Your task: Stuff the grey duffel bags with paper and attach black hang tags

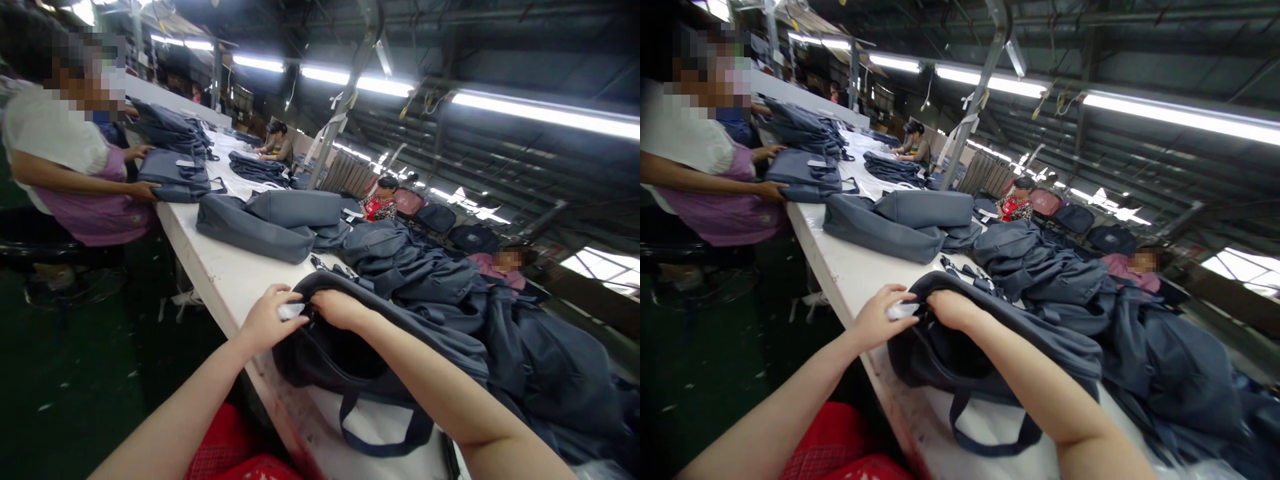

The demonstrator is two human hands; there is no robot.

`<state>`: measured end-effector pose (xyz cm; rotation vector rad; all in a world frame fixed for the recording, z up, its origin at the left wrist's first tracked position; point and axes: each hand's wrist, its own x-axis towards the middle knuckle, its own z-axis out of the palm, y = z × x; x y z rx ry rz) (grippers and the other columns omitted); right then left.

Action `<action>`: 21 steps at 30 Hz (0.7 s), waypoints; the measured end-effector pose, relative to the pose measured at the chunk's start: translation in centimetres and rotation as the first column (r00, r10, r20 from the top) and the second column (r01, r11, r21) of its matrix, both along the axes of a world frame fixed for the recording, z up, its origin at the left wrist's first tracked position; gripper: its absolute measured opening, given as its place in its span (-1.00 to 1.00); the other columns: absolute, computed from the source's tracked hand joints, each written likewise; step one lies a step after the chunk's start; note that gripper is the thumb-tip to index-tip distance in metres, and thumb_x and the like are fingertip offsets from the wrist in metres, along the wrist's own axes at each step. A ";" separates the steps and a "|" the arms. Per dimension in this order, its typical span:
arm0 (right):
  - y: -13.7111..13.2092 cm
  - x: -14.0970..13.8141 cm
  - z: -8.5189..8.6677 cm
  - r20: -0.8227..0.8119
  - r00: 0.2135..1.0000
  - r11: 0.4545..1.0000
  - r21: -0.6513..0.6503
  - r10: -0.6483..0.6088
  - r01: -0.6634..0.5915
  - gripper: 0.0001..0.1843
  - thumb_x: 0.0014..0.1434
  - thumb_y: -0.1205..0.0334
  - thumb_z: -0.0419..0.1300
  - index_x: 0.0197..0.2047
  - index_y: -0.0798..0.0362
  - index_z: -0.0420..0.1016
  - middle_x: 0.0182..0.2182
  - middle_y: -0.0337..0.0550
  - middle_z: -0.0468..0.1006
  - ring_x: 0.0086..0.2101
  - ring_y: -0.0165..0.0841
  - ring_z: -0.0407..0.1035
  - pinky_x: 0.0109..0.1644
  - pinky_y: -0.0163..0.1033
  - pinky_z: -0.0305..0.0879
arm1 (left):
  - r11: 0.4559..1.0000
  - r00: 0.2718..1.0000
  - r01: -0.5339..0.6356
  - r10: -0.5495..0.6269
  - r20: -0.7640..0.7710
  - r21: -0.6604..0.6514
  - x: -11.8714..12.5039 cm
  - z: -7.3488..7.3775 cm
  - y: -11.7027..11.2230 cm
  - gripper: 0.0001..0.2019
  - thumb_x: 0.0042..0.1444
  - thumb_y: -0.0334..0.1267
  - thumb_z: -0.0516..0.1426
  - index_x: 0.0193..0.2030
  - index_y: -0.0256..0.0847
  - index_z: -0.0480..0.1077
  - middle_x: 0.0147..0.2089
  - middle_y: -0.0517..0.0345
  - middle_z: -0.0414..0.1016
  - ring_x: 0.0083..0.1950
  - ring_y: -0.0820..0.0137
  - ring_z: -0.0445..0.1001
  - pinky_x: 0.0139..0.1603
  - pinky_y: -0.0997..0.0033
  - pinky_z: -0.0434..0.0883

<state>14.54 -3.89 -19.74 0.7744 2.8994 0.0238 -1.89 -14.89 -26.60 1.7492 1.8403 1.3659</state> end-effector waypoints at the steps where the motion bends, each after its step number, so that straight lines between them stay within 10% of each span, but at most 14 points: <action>1: 0.7 0.4 0.2 0.023 0.999 1.000 -0.011 0.029 -0.029 -0.77 0.26 0.38 0.08 -0.17 0.16 0.57 -0.14 0.03 0.60 -0.10 -0.20 0.46 0.05 -0.19 0.30 | 0.997 0.993 -0.077 0.074 0.086 0.030 -1.4 -0.7 -0.4 -0.65 0.06 0.01 0.16 -0.07 -0.11 0.50 0.09 0.03 0.41 0.10 0.21 0.42 0.21 0.27 0.33; 4: 1.6 0.9 0.8 0.000 0.990 0.990 -0.039 0.138 -0.138 -0.76 0.29 0.36 0.06 -0.15 0.17 0.57 -0.11 0.04 0.58 -0.04 -0.20 0.43 0.16 -0.14 0.24 | 0.953 0.930 -0.284 0.301 0.209 -0.109 -4.7 -3.8 -1.5 -0.72 0.13 -0.17 0.04 -0.13 -0.16 0.51 -0.04 0.02 0.53 0.07 0.17 0.45 0.20 0.16 0.32; 9: 0.8 -0.6 0.3 -0.239 0.925 0.922 -0.183 0.294 -0.341 -0.71 0.37 0.25 0.01 -0.15 0.13 0.55 -0.15 -0.04 0.58 -0.10 -0.30 0.44 0.08 -0.21 0.31 | 0.953 0.941 -0.171 0.233 0.244 -0.250 -4.7 -7.9 -1.5 -0.72 0.08 -0.26 0.02 -0.19 -0.16 0.54 -0.07 0.05 0.59 0.04 0.13 0.49 0.16 0.10 0.34; 21: 0.0 -2.8 -3.3 -0.441 0.897 0.911 -0.381 -0.029 -0.157 -0.75 0.23 0.39 0.15 -0.09 0.07 0.60 -0.18 -0.09 0.63 -0.17 -0.31 0.50 0.00 -0.23 0.38 | 0.955 0.866 -0.223 0.287 0.409 -0.197 1.0 -8.6 2.1 -0.66 0.04 0.00 0.13 -0.38 -0.29 0.49 -0.49 0.09 0.54 -0.44 0.28 0.51 -0.41 0.38 0.40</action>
